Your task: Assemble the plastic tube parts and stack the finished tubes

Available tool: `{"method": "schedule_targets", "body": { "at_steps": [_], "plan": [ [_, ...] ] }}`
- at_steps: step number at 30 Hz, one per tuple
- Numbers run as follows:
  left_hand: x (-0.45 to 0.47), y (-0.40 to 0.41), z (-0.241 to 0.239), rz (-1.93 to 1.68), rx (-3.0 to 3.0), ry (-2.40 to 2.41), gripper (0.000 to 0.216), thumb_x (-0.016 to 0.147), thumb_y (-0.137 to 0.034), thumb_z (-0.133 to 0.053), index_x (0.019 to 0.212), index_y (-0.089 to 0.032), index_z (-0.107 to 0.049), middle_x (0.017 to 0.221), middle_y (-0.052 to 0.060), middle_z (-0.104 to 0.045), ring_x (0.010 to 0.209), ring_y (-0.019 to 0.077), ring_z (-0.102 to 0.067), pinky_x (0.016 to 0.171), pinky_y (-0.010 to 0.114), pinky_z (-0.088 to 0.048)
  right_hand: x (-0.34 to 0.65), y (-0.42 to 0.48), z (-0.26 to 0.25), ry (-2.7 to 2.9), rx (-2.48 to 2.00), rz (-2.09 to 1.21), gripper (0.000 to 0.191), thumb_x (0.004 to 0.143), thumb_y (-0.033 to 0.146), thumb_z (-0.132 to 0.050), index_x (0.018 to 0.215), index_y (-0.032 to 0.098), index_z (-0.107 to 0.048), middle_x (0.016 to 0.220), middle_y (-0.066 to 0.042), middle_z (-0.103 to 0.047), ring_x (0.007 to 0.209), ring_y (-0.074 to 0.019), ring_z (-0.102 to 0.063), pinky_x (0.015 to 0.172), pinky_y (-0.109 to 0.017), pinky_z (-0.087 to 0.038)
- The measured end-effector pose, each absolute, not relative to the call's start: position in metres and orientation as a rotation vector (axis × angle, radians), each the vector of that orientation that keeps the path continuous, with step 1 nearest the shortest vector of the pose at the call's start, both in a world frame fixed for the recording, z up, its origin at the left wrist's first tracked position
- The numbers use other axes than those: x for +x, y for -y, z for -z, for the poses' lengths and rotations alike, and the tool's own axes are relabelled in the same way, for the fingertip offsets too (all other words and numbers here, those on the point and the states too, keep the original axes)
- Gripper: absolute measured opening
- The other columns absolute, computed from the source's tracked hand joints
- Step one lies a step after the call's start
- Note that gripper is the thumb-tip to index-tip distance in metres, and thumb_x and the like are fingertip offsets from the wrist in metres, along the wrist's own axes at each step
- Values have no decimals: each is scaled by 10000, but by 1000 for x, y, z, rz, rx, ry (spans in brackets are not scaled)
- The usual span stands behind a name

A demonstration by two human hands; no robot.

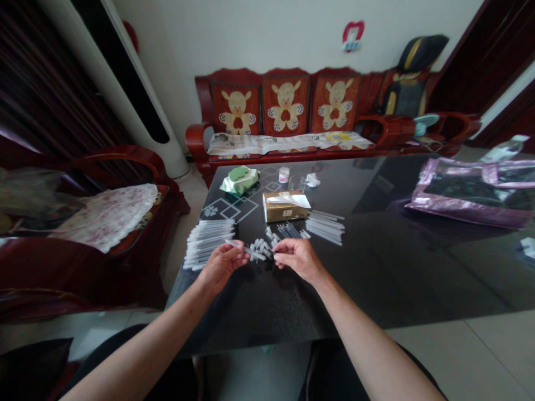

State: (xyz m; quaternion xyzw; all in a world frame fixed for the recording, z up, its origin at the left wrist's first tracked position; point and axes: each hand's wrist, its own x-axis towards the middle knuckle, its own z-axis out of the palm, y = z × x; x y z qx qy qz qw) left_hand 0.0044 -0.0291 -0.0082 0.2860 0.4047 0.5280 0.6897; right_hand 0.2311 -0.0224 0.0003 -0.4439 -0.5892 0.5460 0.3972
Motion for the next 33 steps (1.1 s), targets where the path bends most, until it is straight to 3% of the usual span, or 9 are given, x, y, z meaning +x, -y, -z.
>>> {"method": "schedule_targets", "body": {
  "at_steps": [7, 12, 17, 33],
  "plan": [
    [6, 30, 6, -1192, 633, -902, 207, 702, -216, -749, 838, -124, -623, 644, 10, -644, 645, 129, -666, 604, 204, -551, 227, 25, 0, 1587, -1095, -1405, 266, 740, 363, -679, 873, 133, -691, 728, -63, -702, 686, -183, -686, 675, -317, -569],
    [7, 31, 6, -1197, 646, -899, 221, 697, -222, -754, 842, -123, -618, 648, 10, -644, 647, 130, -665, 609, 209, -550, 217, 30, -5, 1452, -1126, -1451, 279, 648, 314, -756, 833, 139, -643, 666, -19, -661, 551, -156, -650, 535, -291, -554],
    [7, 31, 6, -1200, 671, -896, 243, 698, -237, -755, 862, -125, -615, 677, 23, -660, 654, 131, -665, 618, 214, -549, 216, 31, -6, 1555, -1162, -1366, 206, 675, 288, -733, 800, 136, -674, 600, -25, -672, 550, -147, -639, 571, -267, -532],
    [7, 32, 8, -1217, 708, -892, 275, 694, -268, -761, 869, -122, -605, 693, 25, -662, 654, 135, -663, 628, 231, -550, 216, 30, -2, 1547, -1110, -1396, 241, 654, 242, -741, 844, 117, -661, 662, -22, -665, 562, -131, -627, 561, -256, -513]
  ]
}}
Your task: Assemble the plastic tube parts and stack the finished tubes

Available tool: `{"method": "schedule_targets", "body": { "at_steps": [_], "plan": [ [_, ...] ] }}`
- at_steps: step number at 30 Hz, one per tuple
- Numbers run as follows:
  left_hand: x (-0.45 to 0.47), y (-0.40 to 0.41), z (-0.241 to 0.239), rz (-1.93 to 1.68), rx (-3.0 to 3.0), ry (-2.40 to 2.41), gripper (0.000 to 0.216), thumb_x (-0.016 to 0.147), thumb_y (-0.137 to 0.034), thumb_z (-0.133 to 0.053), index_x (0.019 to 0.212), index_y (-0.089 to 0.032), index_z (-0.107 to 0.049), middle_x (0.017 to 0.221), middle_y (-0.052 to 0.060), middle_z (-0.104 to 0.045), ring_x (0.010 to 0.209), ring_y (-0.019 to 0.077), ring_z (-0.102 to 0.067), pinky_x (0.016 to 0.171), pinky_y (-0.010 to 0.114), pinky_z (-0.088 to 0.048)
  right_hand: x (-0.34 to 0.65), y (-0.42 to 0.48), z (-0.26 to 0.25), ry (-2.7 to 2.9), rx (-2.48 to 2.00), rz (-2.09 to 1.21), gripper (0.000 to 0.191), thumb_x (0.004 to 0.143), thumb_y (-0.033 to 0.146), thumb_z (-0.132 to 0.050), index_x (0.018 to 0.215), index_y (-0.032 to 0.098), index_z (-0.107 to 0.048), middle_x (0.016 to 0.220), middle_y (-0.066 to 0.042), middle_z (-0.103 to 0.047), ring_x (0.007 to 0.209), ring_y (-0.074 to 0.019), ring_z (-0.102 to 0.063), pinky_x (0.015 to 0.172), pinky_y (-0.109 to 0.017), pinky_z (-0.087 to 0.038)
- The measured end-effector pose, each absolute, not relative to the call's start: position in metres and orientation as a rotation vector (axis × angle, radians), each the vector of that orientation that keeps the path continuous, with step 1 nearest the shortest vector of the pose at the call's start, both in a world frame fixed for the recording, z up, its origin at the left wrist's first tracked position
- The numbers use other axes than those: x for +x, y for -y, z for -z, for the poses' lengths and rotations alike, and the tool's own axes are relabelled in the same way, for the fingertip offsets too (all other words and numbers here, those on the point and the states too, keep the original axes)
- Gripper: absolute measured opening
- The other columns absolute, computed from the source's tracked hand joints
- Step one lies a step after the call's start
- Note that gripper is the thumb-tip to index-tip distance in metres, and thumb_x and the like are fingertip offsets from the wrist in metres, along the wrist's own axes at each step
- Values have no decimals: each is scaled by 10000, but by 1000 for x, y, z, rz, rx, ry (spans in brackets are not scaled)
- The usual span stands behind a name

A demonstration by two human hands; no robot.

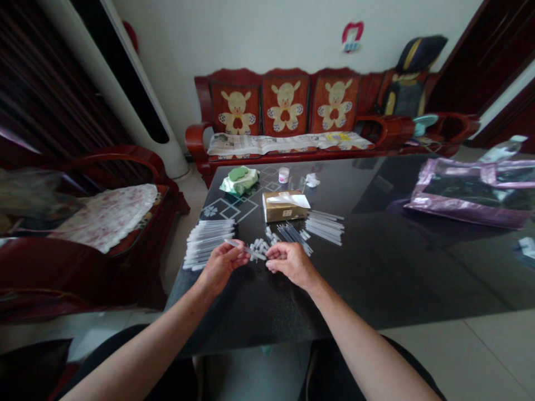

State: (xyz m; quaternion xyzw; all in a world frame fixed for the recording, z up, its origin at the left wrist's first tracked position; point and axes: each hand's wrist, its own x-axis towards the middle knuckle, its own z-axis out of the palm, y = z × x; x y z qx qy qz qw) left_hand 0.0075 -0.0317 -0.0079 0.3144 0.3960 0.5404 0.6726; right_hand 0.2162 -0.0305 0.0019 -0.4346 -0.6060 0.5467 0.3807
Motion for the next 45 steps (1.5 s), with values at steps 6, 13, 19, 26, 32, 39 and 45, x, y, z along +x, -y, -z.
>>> {"method": "schedule_targets", "body": {
  "at_steps": [6, 13, 19, 26, 32, 39, 45],
  "plan": [
    [9, 33, 6, -1219, 718, -890, 294, 684, -276, -769, 872, -122, -604, 709, 27, -665, 646, 134, -659, 619, 232, -548, 214, 31, -4, 1520, -1109, -1411, 248, 643, 224, -739, 846, 118, -645, 685, -14, -645, 566, -128, -625, 555, -259, -521],
    [10, 34, 5, -1218, 754, -890, 311, 673, -300, -775, 864, -121, -607, 722, 35, -669, 643, 138, -657, 613, 240, -544, 213, 33, -6, 1494, -1130, -1423, 274, 636, 196, -734, 874, 119, -623, 711, -4, -619, 559, -123, -621, 546, -264, -525],
    [10, 34, 6, -1220, 786, -892, 302, 684, -312, -765, 865, -131, -605, 736, 34, -670, 664, 144, -660, 631, 252, -542, 212, 32, -5, 1480, -1132, -1444, 300, 644, 189, -727, 910, 117, -608, 708, -4, -622, 561, -128, -624, 545, -277, -534],
    [10, 35, 8, -1237, 824, -881, 276, 705, -297, -748, 867, -133, -595, 739, 40, -674, 669, 147, -659, 633, 256, -537, 212, 31, 2, 1463, -1139, -1472, 346, 707, 261, -695, 997, 99, -599, 679, -20, -646, 560, -161, -656, 537, -302, -551],
    [10, 34, 7, -1262, 786, -888, 280, 683, -296, -763, 849, -137, -605, 721, 29, -670, 655, 141, -656, 631, 254, -539, 215, 30, 9, 1480, -1084, -1512, 393, 799, 354, -619, 1089, 91, -580, 736, -64, -683, 595, -188, -684, 559, -339, -569],
    [10, 33, 7, -1281, 786, -885, 272, 692, -301, -757, 844, -134, -605, 708, 22, -657, 657, 138, -653, 630, 248, -541, 215, 31, 2, 1469, -1105, -1541, 328, 723, 349, -705, 908, 110, -578, 701, -60, -688, 603, -197, -688, 562, -334, -572],
    [11, 35, 6, -1279, 784, -880, 290, 683, -312, -766, 850, -136, -608, 715, 26, -663, 659, 138, -651, 633, 253, -541, 215, 32, 2, 1542, -1135, -1486, 305, 767, 411, -646, 817, 120, -573, 648, -47, -672, 522, -171, -661, 478, -287, -542]
  ]
}}
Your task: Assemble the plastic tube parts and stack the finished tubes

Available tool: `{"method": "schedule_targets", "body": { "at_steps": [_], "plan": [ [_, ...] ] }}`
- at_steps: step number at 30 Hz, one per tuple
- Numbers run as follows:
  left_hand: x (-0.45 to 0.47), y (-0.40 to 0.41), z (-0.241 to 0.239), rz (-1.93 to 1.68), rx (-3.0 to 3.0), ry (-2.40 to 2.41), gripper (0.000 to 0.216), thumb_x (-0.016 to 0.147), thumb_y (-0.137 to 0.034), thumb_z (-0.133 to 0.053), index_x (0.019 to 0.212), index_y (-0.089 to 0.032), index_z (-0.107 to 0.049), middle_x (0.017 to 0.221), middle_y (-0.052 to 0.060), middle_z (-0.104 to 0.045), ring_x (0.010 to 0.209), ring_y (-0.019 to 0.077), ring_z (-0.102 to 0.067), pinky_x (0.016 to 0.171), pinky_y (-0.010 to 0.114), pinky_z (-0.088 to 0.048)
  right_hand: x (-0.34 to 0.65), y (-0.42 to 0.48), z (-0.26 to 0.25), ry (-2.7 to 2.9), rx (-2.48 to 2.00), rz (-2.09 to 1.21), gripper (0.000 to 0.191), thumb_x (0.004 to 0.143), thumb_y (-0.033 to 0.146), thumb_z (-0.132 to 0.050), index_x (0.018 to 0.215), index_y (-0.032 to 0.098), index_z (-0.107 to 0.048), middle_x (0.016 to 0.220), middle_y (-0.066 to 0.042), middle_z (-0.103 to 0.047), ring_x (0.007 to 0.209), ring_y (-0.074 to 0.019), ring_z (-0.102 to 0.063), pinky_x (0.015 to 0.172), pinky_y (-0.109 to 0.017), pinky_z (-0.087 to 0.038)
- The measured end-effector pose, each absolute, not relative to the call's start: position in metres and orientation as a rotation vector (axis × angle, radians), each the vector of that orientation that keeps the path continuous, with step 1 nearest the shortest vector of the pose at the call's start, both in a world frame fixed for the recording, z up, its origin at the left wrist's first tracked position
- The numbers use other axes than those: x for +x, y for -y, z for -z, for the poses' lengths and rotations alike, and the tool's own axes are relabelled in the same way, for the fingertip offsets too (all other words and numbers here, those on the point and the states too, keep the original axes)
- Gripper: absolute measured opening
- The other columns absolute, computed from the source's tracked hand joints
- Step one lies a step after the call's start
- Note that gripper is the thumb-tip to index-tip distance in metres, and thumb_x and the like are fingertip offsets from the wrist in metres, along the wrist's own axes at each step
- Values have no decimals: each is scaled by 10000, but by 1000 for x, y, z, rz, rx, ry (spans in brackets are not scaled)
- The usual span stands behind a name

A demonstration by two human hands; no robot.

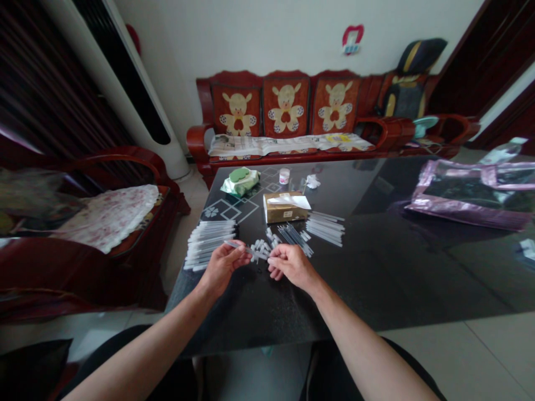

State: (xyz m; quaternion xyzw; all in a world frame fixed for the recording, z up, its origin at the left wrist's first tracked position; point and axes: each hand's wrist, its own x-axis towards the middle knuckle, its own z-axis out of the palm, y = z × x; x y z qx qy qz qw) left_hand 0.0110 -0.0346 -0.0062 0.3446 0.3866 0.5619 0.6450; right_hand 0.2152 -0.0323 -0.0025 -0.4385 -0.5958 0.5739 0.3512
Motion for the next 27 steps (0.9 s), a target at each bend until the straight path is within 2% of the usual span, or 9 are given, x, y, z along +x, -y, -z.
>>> {"method": "schedule_targets", "body": {
  "at_steps": [7, 12, 14, 21, 24, 27],
  "plan": [
    [10, 34, 8, -1279, 786, -873, 282, 688, -307, -763, 851, -135, -609, 731, 31, -670, 660, 139, -653, 639, 257, -540, 216, 34, 1, 1611, -1151, -1535, 420, 875, 507, -463, 802, 111, -581, 601, -44, -648, 457, -134, -621, 411, -228, -488],
    [11, 34, 8, -1274, 795, -881, 275, 699, -310, -754, 854, -137, -607, 721, 24, -662, 673, 141, -653, 645, 260, -540, 215, 32, 2, 1611, -1171, -1475, 321, 788, 433, -622, 858, 126, -565, 619, -22, -652, 477, -133, -625, 439, -234, -503],
    [11, 35, 7, -1268, 794, -884, 278, 692, -312, -759, 846, -137, -607, 719, 22, -662, 670, 140, -651, 640, 255, -538, 216, 33, 3, 1629, -1167, -1461, 305, 779, 417, -632, 851, 129, -565, 607, -15, -648, 469, -130, -620, 433, -229, -497],
    [11, 34, 7, -1272, 795, -873, 271, 702, -307, -751, 854, -137, -605, 725, 24, -664, 669, 140, -651, 645, 259, -538, 215, 34, 3, 1613, -1200, -1575, 460, 865, 543, -445, 833, 109, -593, 554, -28, -629, 405, -123, -589, 354, -200, -439],
    [11, 35, 6, -1280, 792, -884, 273, 691, -305, -759, 844, -138, -607, 715, 23, -663, 662, 139, -650, 640, 257, -537, 216, 33, 3, 1623, -1199, -1510, 385, 814, 497, -559, 892, 120, -576, 587, -18, -641, 425, -122, -599, 376, -202, -459],
    [12, 35, 4, -1274, 787, -888, 279, 680, -310, -767, 835, -138, -611, 715, 24, -664, 660, 140, -650, 636, 256, -536, 216, 33, 4, 1652, -1183, -1452, 319, 786, 441, -615, 855, 134, -566, 595, -9, -644, 428, -111, -591, 392, -199, -463]
  ]
}}
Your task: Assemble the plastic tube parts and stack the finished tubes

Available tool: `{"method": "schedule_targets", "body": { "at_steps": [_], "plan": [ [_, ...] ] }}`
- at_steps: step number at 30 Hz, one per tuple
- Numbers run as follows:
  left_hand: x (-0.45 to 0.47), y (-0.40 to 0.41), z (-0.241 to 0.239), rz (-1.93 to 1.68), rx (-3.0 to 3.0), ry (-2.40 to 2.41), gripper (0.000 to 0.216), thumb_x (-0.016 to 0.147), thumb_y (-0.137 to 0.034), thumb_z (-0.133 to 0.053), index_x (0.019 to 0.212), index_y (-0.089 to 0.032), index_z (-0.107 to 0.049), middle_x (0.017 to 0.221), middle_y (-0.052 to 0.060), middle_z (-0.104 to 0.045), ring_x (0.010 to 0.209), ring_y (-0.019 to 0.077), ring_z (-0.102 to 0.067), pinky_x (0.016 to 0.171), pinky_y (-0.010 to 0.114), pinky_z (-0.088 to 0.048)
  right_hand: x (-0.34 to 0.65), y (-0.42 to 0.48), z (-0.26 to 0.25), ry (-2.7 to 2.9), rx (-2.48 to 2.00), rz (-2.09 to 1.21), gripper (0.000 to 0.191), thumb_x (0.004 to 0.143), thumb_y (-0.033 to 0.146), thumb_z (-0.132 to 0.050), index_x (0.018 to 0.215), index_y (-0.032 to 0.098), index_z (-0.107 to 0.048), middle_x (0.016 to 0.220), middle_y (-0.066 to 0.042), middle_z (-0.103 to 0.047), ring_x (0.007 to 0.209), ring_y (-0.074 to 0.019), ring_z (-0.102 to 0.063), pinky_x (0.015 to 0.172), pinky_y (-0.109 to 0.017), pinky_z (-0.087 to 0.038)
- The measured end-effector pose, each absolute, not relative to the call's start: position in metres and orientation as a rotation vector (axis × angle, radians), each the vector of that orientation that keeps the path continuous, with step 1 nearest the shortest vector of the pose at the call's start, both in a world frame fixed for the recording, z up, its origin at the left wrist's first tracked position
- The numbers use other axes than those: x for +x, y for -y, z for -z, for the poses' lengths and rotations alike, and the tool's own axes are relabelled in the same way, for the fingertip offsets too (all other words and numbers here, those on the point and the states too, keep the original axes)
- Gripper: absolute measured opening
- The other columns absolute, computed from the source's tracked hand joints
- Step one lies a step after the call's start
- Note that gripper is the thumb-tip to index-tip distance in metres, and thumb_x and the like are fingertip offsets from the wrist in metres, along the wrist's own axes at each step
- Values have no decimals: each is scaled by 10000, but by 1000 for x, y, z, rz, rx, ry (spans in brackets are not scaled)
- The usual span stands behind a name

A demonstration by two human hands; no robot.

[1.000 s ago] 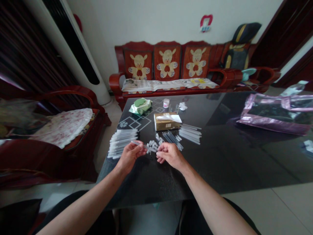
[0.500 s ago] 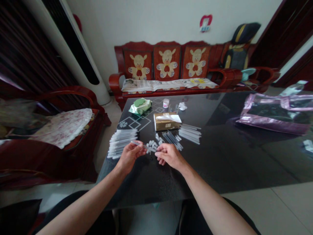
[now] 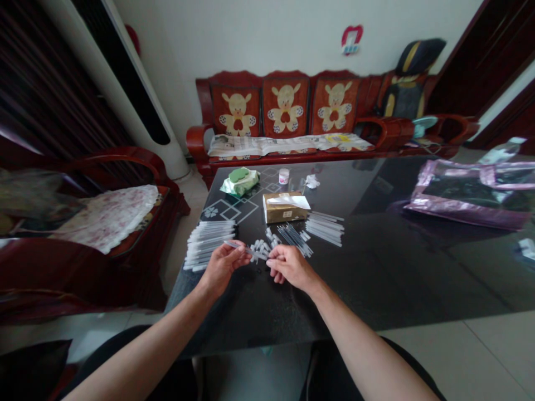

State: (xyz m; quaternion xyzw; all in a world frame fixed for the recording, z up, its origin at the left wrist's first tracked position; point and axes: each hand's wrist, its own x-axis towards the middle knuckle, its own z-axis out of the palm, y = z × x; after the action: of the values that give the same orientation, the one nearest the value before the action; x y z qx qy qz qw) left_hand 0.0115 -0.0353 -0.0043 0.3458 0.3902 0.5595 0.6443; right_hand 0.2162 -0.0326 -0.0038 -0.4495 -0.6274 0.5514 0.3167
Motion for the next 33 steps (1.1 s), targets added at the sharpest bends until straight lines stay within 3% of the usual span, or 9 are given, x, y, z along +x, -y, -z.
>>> {"method": "schedule_targets", "body": {
  "at_steps": [6, 11, 16, 21, 27, 33],
  "plan": [
    [11, 35, 6, -1274, 790, -885, 288, 678, -321, -768, 840, -139, -614, 721, 28, -667, 672, 147, -655, 643, 262, -536, 216, 33, 5, 1626, -1189, -1581, 434, 884, 519, -421, 822, 121, -583, 557, -27, -634, 407, -121, -584, 360, -204, -439],
    [11, 35, 7, -1271, 787, -892, 281, 683, -312, -764, 842, -139, -611, 726, 29, -669, 665, 145, -654, 640, 262, -535, 215, 33, 1, 1652, -1194, -1446, 327, 793, 457, -602, 845, 135, -572, 580, -6, -640, 421, -111, -584, 386, -199, -455],
    [12, 35, 6, -1268, 779, -899, 304, 659, -325, -779, 833, -136, -617, 723, 30, -666, 660, 149, -654, 634, 263, -534, 214, 34, 1, 1629, -1198, -1565, 441, 866, 530, -441, 798, 119, -586, 548, -25, -630, 398, -113, -574, 357, -196, -429],
    [11, 34, 6, -1271, 774, -900, 310, 650, -324, -785, 830, -136, -616, 719, 29, -663, 655, 147, -653, 636, 265, -538, 214, 33, 1, 1672, -1187, -1483, 347, 807, 479, -573, 839, 133, -575, 574, -8, -639, 417, -109, -583, 379, -193, -446],
    [10, 34, 8, -1274, 787, -884, 293, 679, -310, -768, 854, -135, -609, 730, 30, -662, 672, 149, -657, 643, 263, -540, 215, 35, 0, 1667, -1177, -1572, 418, 877, 505, -432, 820, 124, -592, 548, -18, -631, 399, -112, -572, 364, -198, -432],
    [11, 34, 8, -1268, 792, -890, 266, 706, -300, -748, 855, -137, -600, 731, 29, -664, 671, 143, -656, 639, 255, -538, 214, 34, -2, 1695, -1176, -1474, 299, 827, 433, -559, 828, 135, -581, 571, -5, -635, 427, -109, -583, 384, -189, -443]
  ]
}}
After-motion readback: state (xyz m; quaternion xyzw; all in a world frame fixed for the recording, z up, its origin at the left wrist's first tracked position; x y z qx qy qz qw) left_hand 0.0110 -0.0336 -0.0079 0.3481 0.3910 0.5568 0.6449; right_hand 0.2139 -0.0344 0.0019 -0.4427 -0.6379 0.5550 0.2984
